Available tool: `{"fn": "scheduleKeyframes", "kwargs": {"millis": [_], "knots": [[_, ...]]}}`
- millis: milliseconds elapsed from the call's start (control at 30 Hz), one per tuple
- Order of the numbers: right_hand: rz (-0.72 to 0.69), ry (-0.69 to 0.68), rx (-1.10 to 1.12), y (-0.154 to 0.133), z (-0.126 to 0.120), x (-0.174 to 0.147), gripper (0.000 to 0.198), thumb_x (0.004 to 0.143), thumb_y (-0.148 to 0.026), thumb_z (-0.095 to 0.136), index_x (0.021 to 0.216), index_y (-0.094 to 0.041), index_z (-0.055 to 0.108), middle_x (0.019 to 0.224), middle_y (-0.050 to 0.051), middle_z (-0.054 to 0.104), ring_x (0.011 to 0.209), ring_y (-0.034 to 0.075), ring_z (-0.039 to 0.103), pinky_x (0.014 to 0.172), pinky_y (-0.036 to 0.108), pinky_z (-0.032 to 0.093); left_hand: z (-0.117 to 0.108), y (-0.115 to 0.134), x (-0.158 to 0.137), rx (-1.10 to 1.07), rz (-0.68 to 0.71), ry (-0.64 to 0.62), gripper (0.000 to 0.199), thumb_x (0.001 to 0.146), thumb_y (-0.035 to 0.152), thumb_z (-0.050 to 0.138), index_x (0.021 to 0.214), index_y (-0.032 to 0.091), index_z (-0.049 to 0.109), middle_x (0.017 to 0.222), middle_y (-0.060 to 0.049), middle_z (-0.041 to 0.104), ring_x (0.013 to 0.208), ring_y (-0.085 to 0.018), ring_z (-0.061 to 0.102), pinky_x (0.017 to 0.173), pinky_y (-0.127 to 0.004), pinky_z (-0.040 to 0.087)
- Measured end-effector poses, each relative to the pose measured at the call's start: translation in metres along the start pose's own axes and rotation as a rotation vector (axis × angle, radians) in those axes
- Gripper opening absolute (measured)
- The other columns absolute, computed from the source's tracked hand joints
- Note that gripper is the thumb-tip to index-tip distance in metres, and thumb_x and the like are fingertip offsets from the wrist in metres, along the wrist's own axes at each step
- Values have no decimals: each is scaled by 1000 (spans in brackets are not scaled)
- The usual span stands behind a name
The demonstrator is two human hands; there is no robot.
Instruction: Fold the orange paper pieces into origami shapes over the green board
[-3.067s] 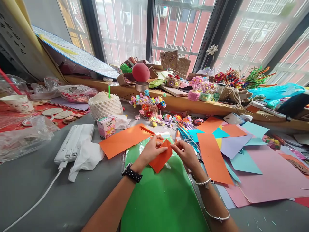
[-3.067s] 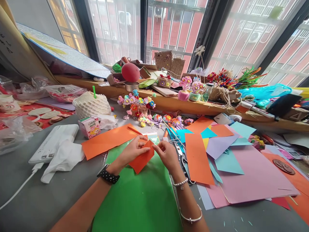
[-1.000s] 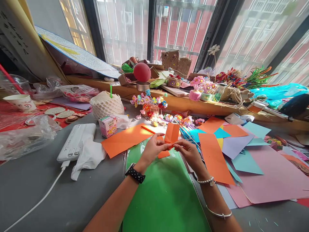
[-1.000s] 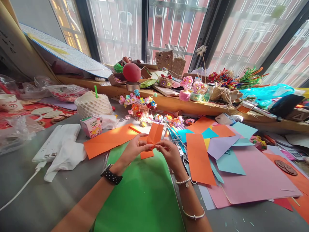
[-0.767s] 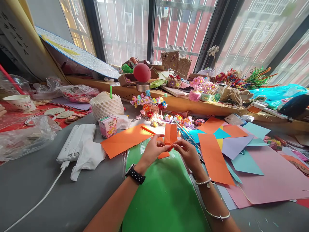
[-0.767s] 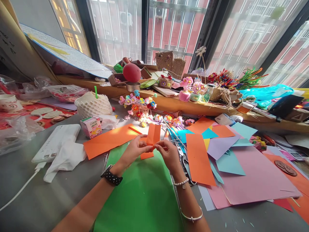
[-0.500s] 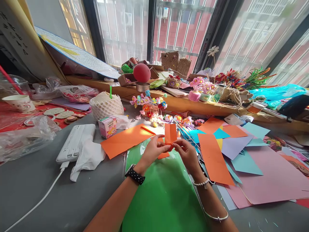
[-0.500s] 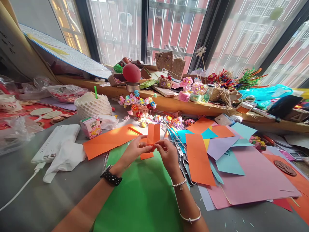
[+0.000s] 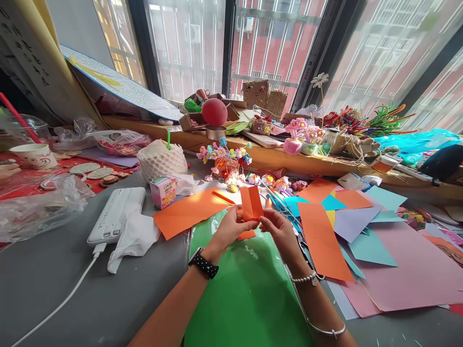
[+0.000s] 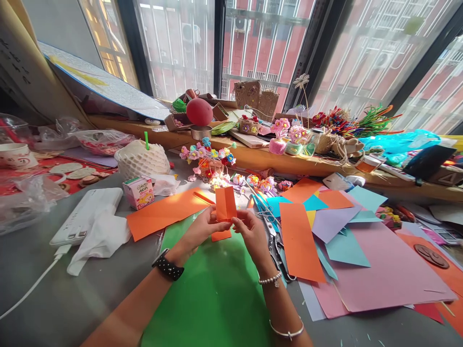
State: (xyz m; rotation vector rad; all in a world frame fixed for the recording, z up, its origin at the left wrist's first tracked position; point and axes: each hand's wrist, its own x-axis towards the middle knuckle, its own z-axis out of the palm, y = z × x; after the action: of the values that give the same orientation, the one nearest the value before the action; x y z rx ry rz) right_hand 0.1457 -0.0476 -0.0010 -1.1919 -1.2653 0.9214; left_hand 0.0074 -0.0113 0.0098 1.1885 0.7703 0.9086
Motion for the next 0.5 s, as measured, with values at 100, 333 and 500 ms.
{"fn": "scheduleKeyframes", "kwargs": {"millis": [100,333,500], "knots": [[49,-23,-46,-3,0,0,24,72,-39,53,69,-16,58,66,2,59,60,12,53,57,24,43,0,0,0,7,-3,-28,50,55,23,72,96,13,45,81,-6,63,75,-19,60,67,-30,46],[37,19,-147,-2,-1,0,28,70,-43,53,62,-17,57,60,2,59,55,13,52,54,25,41,1,-2,1,-17,-33,-63,53,54,23,73,98,14,44,78,-5,64,75,-21,61,68,-32,48],[28,-23,-211,-2,-2,-1,30,73,-45,49,62,-17,55,60,3,59,54,13,51,47,23,39,1,-4,2,-23,-4,-27,51,54,25,72,96,15,44,75,-4,64,72,-20,61,65,-32,48]]}}
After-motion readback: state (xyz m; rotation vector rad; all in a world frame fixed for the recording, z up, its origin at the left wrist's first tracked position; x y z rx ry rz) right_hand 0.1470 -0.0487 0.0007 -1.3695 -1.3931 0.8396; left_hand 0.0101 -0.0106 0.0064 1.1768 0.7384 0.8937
